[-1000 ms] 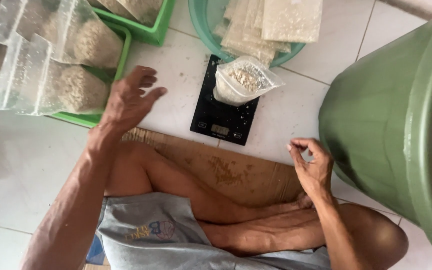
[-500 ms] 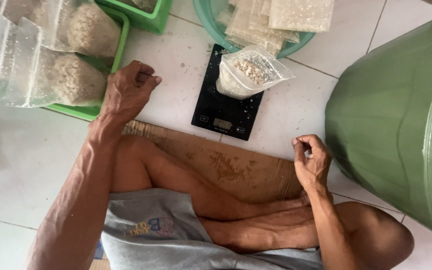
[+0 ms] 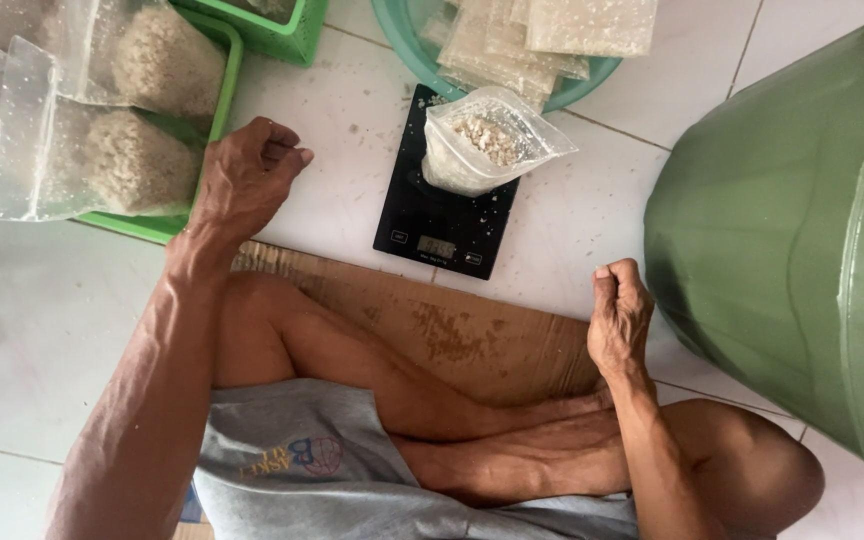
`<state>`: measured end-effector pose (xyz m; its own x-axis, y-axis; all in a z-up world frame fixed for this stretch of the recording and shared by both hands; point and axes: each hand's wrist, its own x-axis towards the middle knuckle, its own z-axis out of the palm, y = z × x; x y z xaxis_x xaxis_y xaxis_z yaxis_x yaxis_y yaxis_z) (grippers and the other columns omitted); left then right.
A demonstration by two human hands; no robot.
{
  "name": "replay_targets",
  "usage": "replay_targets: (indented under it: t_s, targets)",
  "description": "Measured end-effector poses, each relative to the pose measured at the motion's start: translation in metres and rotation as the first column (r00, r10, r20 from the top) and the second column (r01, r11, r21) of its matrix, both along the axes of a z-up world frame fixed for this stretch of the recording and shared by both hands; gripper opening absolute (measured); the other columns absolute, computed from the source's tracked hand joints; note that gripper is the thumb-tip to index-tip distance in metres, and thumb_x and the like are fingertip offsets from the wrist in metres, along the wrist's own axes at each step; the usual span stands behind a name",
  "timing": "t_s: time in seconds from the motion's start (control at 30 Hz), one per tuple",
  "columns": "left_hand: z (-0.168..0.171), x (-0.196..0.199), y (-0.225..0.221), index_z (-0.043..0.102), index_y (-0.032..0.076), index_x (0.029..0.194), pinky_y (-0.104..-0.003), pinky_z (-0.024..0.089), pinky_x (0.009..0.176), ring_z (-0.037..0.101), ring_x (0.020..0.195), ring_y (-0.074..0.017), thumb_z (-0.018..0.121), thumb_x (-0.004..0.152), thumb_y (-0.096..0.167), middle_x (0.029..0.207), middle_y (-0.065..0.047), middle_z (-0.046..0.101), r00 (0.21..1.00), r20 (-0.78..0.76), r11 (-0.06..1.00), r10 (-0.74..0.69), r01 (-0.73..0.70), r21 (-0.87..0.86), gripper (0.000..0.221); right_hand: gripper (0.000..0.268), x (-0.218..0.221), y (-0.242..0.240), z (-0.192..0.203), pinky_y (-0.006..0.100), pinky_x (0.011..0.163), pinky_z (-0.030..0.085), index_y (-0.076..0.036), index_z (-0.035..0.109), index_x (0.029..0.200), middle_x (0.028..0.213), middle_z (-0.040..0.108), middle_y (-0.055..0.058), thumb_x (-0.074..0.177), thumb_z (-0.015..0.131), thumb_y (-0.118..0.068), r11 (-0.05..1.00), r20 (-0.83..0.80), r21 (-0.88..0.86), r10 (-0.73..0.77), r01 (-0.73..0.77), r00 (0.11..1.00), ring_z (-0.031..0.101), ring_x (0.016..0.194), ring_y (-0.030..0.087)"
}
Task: The person scoops a granular material from a large green basin into small clear plastic bags using a pink scoop. They weigh each filled bag on a digital scale, then fold and seal the top before placing it into a green tray with other finished bags. The process repeats for multiple bags.
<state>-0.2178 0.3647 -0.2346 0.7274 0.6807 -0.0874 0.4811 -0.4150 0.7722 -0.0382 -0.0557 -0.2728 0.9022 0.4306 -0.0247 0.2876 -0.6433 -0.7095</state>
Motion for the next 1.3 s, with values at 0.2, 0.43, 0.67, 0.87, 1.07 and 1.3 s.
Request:
replay_targets:
  t_s: [0.2, 0.43, 0.67, 0.87, 1.07, 1.3]
  targets:
    - [-0.012, -0.001, 0.003, 0.072, 0.008, 0.101, -0.041, 0.057, 0.068, 0.071, 0.08, -0.0294, 0.073, 0.089, 0.025, 0.083, -0.014, 0.071, 1.0, -0.01, 1.0, 0.008, -0.007, 0.016, 0.021, 0.034, 0.001, -0.008, -0.011, 0.038, 0.061, 0.041, -0.009, 0.047, 0.079, 0.062, 0.044, 0.012, 0.108, 0.045, -0.027, 0.999, -0.015, -0.017, -0.031, 0.031, 0.999, 0.048, 0.059, 0.025]
    - [-0.023, -0.004, 0.01, 0.072, 0.011, 0.101, -0.04, 0.057, 0.07, 0.07, 0.082, -0.0261, 0.073, 0.089, 0.031, 0.083, -0.01, 0.071, 0.999, -0.045, 1.0, -0.01, 0.011, 0.028, 0.024, 0.033, -0.003, 0.006, 0.008, 0.04, 0.061, 0.044, -0.008, 0.053, 0.08, 0.066, 0.054, 0.016, 0.107, 0.05, -0.026, 1.0, 0.021, -0.015, -0.026, 0.026, 0.999, 0.052, 0.06, 0.031]
    - [-0.01, 0.009, -0.017, 0.071, 0.006, 0.104, -0.05, 0.054, 0.075, 0.07, 0.084, -0.0379, 0.072, 0.087, 0.021, 0.085, -0.018, 0.072, 0.987, 0.067, 0.976, -0.146, 0.133, 0.172, 0.022, 0.007, -0.011, 0.016, 0.029, 0.033, 0.066, 0.054, -0.016, 0.072, 0.087, 0.073, 0.071, 0.006, 0.091, 0.069, -0.011, 0.998, -0.013, 0.062, -0.02, 0.021, 1.0, 0.067, 0.067, 0.02]
    - [0.013, 0.029, -0.056, 0.068, 0.007, 0.108, -0.047, 0.056, 0.08, 0.071, 0.093, -0.0326, 0.072, 0.087, 0.029, 0.094, -0.015, 0.074, 0.983, 0.047, 0.982, -0.18, 0.176, 0.07, 0.031, 0.039, 0.002, 0.017, 0.036, 0.042, 0.078, 0.056, 0.0, 0.062, 0.121, 0.103, 0.069, 0.022, 0.082, 0.064, 0.006, 0.984, 0.215, 0.18, -0.028, -0.012, 0.976, 0.067, 0.093, 0.037]
    - [0.055, 0.034, -0.139, 0.07, 0.012, 0.103, -0.04, 0.052, 0.076, 0.068, 0.084, -0.0248, 0.066, 0.091, 0.038, 0.091, -0.008, 0.074, 0.995, 0.1, 1.0, -0.005, 0.007, -0.016, 0.028, 0.018, -0.021, 0.037, 0.113, 0.033, 0.078, 0.053, -0.012, 0.069, 0.097, 0.092, 0.073, 0.006, 0.089, 0.064, -0.027, 0.968, 0.013, 0.248, -0.034, 0.03, 0.999, 0.068, 0.087, 0.022]
    - [0.204, 0.064, -0.255, 0.045, 0.007, 0.14, -0.046, 0.046, 0.105, 0.051, 0.134, -0.0314, 0.035, 0.089, 0.061, 0.144, -0.018, 0.053, 0.91, 0.399, 0.91, -0.115, 0.257, -0.325, 0.075, 0.051, -0.058, 0.076, 0.199, 0.035, 0.095, 0.053, 0.0, 0.059, 0.127, 0.13, 0.063, 0.012, 0.086, 0.066, -0.03, 0.503, -0.496, 0.774, 0.105, 0.384, 0.862, 0.063, 0.116, 0.023]
